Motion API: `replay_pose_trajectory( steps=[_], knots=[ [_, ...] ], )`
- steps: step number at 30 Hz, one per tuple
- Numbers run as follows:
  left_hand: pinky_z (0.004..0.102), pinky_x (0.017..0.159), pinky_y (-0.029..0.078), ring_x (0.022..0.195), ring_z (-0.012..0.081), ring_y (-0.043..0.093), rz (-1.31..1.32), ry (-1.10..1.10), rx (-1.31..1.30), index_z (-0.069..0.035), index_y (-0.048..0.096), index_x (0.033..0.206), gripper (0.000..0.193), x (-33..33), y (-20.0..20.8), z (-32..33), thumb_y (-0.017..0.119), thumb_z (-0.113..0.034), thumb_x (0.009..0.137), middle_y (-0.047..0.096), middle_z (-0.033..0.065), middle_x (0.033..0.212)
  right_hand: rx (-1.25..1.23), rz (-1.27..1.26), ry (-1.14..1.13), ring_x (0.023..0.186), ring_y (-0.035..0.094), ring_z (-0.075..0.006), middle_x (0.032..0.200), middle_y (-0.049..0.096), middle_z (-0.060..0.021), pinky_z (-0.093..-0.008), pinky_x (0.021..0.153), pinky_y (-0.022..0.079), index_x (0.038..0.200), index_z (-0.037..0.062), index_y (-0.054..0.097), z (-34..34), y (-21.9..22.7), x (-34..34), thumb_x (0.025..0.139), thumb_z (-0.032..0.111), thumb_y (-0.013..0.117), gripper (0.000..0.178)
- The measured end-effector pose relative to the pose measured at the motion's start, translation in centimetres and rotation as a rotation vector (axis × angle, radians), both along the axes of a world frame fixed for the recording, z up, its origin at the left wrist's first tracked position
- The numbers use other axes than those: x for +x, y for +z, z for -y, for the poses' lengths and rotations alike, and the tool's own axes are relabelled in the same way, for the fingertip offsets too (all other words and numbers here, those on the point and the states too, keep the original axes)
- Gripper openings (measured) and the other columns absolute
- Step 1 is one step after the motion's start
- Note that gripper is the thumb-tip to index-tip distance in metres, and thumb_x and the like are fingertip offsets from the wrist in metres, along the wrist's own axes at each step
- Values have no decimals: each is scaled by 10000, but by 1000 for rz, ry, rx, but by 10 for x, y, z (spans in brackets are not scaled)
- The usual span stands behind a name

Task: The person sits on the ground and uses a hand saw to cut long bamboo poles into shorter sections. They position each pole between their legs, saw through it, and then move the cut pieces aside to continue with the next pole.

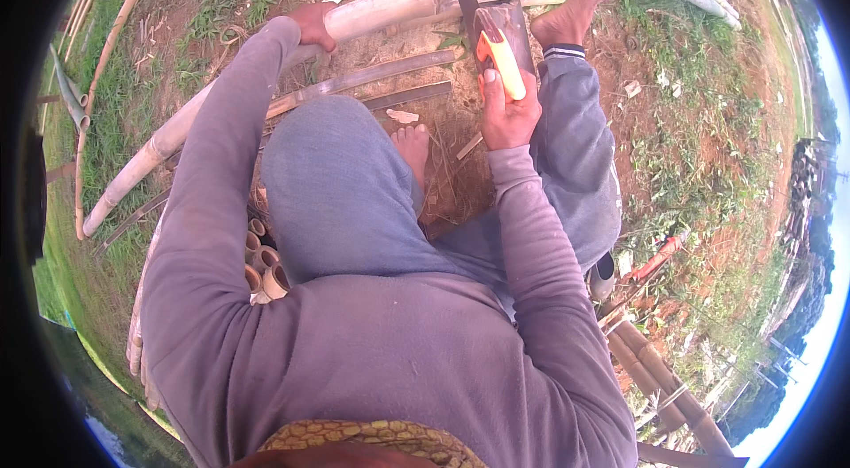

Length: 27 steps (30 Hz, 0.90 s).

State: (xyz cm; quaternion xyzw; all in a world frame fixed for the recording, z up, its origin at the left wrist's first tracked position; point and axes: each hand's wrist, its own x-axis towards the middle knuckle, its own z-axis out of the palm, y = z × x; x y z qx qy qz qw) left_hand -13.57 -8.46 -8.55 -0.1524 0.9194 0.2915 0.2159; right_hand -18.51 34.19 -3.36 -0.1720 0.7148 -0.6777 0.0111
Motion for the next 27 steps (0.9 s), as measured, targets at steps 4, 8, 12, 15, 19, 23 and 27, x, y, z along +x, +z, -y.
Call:
replay_pose_trajectory(
  steps=[4,8,12,15,19,23,27],
  knots=[
    [437,992,556,1175,346,692,85,-9,176,-120,612,1401,911,-9,2,7,934,-293,567,727,174,1264,0,63,45,854,695,-96,986,720,-70,-249,740,589,1153,-29,631,-1,11,-2,1025,116,743,224],
    [490,1015,558,1193,388,688,-22,9,-305,-143,522,1489,959,-6,36,-46,914,-294,627,694,179,1295,-88,37,16,870,670,-85,1105,705,-85,-246,752,598,1252,-33,622,7,24,-3,1030,108,731,284],
    [523,975,580,1148,409,709,-129,144,-510,-153,522,1372,756,11,21,-74,882,-289,721,690,176,1283,-44,-38,32,781,623,-51,1135,704,-66,-231,717,600,1391,-32,589,17,21,-9,1040,94,709,391],
    [516,950,578,1100,401,722,-97,103,-408,-136,548,1315,718,2,30,-57,894,-277,701,731,184,1167,-38,-24,69,776,613,-44,1150,711,-58,-226,703,588,1448,-28,573,15,15,-17,1036,86,713,450],
    [498,945,568,1087,399,720,-137,10,-278,-118,596,1315,772,0,19,-33,921,-279,633,745,199,1139,-4,5,103,738,586,-26,1101,721,-41,-203,618,523,1463,-19,580,11,29,-14,1036,97,719,464],
    [462,975,560,1105,390,712,-91,-22,-128,-103,642,1312,822,-9,13,-21,922,-272,558,746,189,1177,34,71,109,980,694,-110,1246,707,-116,-244,797,600,1466,-51,557,6,34,-13,1032,61,702,470],
    [433,988,558,1118,359,713,-32,-65,16,-100,622,1388,920,-16,12,-12,921,-284,538,743,171,1225,20,76,95,902,650,-75,1196,709,-81,-225,726,562,1470,-36,565,1,38,-8,1036,74,704,470]
  ],
)
